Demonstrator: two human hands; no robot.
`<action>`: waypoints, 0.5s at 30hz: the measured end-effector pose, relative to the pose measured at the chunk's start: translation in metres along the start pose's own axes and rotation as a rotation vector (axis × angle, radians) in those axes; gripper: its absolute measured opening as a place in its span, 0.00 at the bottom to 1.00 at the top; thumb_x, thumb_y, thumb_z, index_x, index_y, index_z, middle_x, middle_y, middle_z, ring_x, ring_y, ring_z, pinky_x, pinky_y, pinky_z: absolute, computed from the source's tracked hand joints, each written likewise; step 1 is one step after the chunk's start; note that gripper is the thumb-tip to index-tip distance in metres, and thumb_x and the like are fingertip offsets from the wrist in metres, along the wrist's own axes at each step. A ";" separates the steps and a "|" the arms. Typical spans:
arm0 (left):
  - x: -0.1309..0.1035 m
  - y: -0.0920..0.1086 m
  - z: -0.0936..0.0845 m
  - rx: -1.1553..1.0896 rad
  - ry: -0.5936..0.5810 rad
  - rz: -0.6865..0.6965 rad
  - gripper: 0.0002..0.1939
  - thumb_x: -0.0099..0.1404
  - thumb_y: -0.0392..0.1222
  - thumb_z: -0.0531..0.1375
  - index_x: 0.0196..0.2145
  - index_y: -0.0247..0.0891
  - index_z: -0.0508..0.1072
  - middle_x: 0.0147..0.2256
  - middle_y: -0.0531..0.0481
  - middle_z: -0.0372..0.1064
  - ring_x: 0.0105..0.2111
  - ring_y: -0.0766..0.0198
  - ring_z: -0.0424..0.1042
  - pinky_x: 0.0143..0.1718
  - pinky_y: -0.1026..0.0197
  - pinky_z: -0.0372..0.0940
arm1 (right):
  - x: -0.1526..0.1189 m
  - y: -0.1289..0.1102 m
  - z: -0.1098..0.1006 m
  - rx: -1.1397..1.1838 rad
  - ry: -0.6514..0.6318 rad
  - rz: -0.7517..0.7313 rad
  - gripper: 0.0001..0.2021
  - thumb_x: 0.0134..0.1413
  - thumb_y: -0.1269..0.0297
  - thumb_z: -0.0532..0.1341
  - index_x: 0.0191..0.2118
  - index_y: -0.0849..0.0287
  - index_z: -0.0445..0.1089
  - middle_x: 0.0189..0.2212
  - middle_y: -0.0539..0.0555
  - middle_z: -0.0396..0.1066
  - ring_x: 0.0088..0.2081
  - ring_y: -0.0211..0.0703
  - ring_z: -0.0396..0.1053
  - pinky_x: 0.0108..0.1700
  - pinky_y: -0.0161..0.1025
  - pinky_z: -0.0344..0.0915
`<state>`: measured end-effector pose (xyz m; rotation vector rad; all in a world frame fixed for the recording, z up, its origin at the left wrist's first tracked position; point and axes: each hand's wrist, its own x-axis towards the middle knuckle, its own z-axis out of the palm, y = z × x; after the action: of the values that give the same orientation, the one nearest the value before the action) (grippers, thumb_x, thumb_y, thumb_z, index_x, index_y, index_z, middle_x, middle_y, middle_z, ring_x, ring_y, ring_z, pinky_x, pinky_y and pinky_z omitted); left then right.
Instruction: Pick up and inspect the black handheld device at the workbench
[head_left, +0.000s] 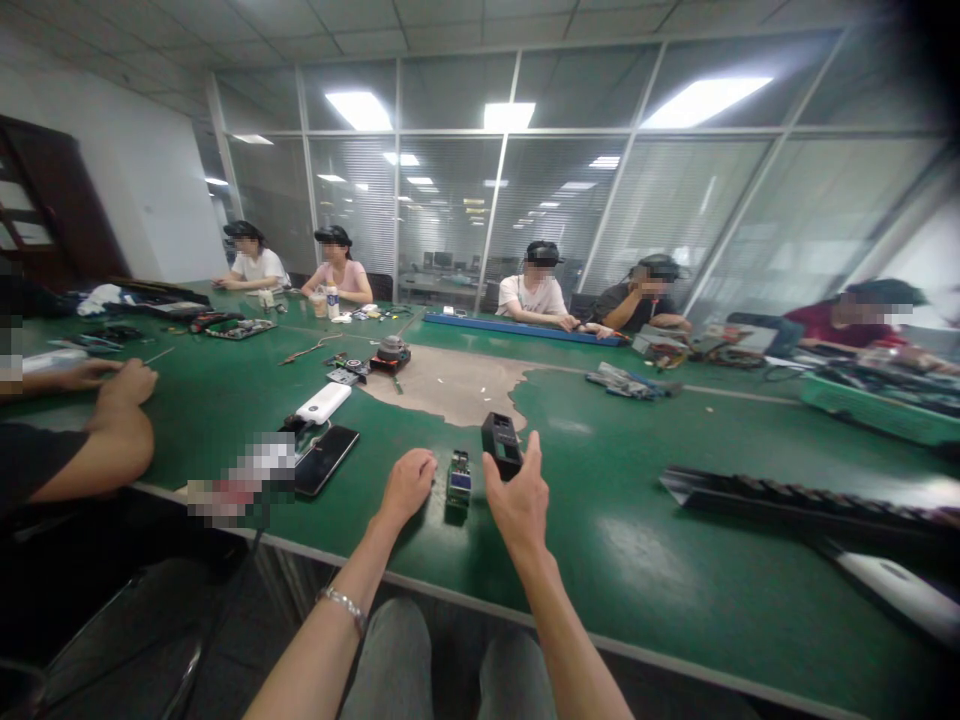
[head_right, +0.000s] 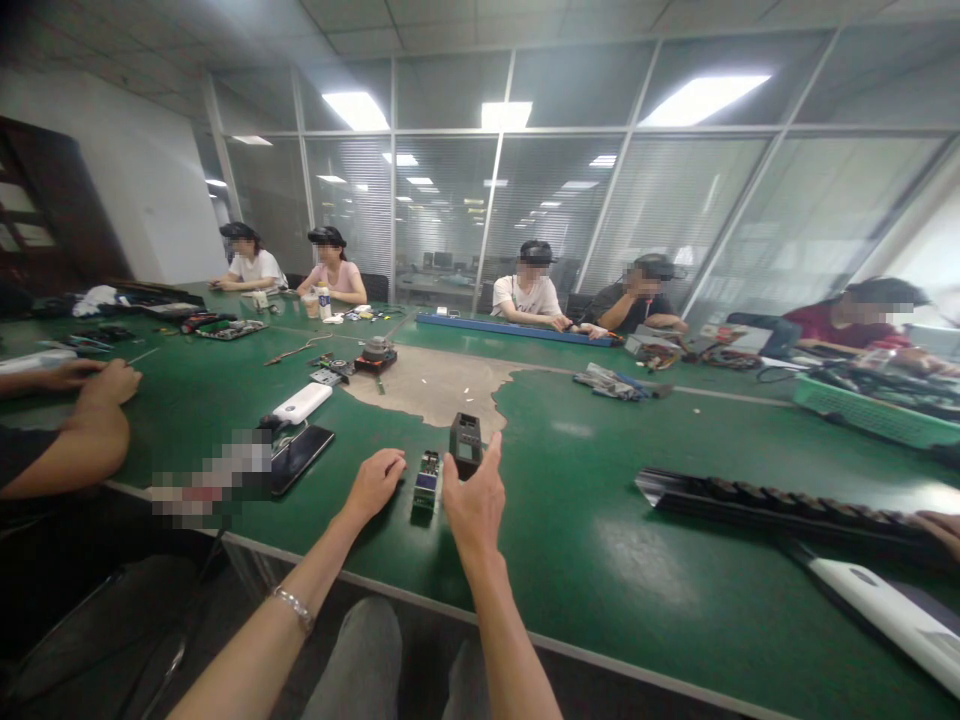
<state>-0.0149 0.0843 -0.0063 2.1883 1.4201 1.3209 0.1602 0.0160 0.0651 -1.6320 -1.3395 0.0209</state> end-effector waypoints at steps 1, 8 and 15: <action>0.000 0.000 0.000 -0.001 -0.003 0.004 0.13 0.67 0.38 0.51 0.31 0.38 0.74 0.40 0.45 0.74 0.44 0.61 0.71 0.49 0.57 0.65 | 0.000 0.010 -0.004 0.003 -0.003 0.017 0.42 0.55 0.48 0.56 0.67 0.67 0.40 0.55 0.67 0.65 0.52 0.58 0.67 0.50 0.47 0.62; 0.000 -0.001 -0.001 0.005 -0.005 0.013 0.13 0.67 0.39 0.51 0.32 0.37 0.74 0.41 0.45 0.74 0.44 0.61 0.71 0.50 0.58 0.64 | -0.018 0.070 -0.011 -0.105 -0.062 0.122 0.45 0.53 0.46 0.55 0.67 0.69 0.38 0.51 0.67 0.68 0.48 0.58 0.70 0.48 0.47 0.63; 0.000 0.002 -0.002 0.012 -0.022 -0.004 0.13 0.67 0.39 0.51 0.32 0.38 0.74 0.40 0.46 0.74 0.44 0.61 0.71 0.50 0.58 0.64 | -0.026 0.080 -0.011 -0.144 -0.098 0.137 0.45 0.54 0.45 0.54 0.68 0.69 0.36 0.52 0.65 0.68 0.51 0.58 0.68 0.49 0.47 0.62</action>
<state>-0.0157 0.0826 -0.0043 2.2001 1.4267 1.2859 0.2146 -0.0032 0.0031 -1.8631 -1.3255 0.0894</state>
